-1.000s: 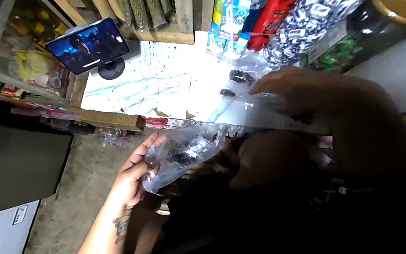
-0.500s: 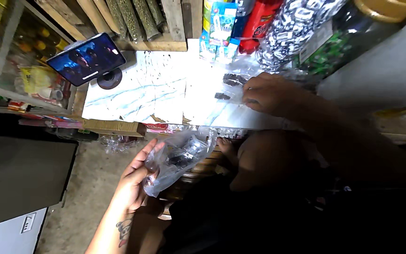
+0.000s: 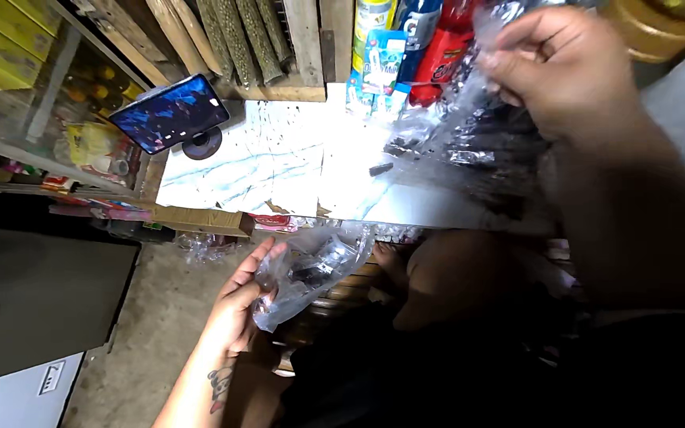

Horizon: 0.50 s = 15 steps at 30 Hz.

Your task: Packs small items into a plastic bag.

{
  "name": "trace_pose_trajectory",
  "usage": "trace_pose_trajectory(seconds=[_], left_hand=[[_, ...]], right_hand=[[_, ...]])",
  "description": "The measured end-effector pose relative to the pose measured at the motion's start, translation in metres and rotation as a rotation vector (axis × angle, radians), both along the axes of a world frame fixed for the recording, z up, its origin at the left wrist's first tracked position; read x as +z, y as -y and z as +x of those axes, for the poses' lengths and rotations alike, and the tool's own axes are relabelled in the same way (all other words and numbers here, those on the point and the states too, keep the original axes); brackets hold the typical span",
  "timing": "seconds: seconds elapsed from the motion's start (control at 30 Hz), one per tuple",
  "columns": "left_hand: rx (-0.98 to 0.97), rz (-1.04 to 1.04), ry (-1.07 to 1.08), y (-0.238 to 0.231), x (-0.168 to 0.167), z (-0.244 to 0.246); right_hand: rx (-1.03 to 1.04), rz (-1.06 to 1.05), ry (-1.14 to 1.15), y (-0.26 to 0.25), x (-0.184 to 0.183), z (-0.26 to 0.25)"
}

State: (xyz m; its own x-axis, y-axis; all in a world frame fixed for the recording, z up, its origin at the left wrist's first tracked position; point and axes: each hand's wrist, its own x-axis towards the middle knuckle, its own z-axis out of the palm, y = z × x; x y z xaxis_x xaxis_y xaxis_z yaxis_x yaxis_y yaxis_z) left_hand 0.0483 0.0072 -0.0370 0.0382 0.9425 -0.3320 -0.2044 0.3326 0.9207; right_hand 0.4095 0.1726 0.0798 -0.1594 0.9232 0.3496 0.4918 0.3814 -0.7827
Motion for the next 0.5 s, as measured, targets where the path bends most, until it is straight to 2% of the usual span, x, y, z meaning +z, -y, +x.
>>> trace_pose_trajectory(seconds=[0.03, 0.07, 0.13, 0.33, 0.5], left_hand=[[0.0, 0.005, 0.004, 0.0, 0.0, 0.0], [0.003, 0.011, 0.006, 0.0, 0.0, 0.001], [0.013, 0.02, 0.002, 0.0, 0.0, 0.001], [0.037, 0.026, 0.002, 0.002, 0.002, 0.0], [0.011, 0.033, 0.026, 0.002, 0.002, -0.002]], right_hand=[[0.092, 0.074, -0.106, -0.028, -0.026, 0.026], [0.117, 0.05, -0.194, -0.04, -0.032, 0.035], [0.125, -0.005, -0.291, -0.041, -0.021, 0.031], [0.295, 0.039, -0.438, -0.028, 0.002, 0.002], [0.498, -0.004, -0.423, -0.006, 0.006, -0.031]])
